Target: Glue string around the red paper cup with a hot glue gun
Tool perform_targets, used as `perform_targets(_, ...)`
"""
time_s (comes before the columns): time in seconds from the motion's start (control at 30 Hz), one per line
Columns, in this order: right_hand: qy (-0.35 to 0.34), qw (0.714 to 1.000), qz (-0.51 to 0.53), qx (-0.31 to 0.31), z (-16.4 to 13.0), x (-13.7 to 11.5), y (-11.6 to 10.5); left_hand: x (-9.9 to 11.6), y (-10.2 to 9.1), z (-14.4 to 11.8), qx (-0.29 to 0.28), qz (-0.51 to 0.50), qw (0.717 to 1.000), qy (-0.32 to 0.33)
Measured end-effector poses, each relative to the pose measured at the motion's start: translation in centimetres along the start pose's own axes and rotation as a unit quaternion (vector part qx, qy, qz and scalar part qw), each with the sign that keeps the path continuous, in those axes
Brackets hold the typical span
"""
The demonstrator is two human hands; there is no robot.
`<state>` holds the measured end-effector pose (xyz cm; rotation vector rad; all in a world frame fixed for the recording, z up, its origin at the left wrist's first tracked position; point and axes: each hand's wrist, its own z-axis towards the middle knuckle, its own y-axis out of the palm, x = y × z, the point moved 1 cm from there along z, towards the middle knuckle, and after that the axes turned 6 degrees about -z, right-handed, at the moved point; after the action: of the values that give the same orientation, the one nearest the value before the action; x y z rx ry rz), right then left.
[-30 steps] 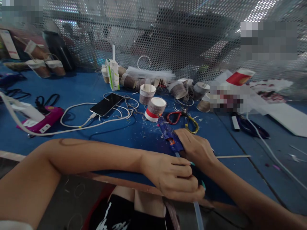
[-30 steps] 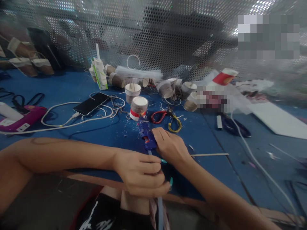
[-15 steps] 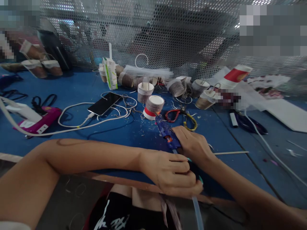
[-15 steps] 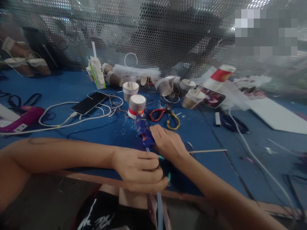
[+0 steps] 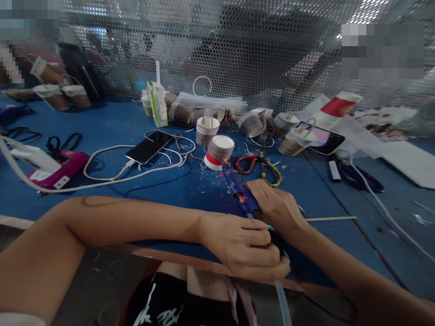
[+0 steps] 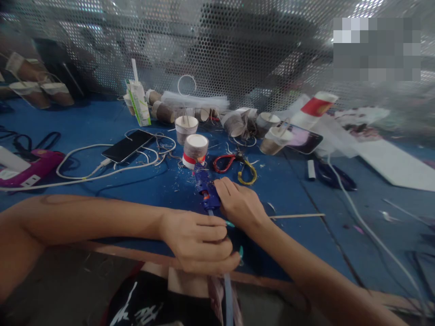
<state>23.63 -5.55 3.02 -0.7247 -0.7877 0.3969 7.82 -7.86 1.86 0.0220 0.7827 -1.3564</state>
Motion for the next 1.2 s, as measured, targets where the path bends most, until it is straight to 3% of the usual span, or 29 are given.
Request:
perform_targets(0.17, 0.011, 0.999, 0.018, -0.033, -0.29, 0.16, 0.03, -0.06, -0.06, 0.07, 0.016, -0.001, 1.0, -0.001)
perform_targets(1.2, 0.024, 0.999, 0.013, -0.024, -0.72, 0.24, 0.07, -0.24, 0.14, 0.17, 0.03, -0.017, 0.999, -0.013)
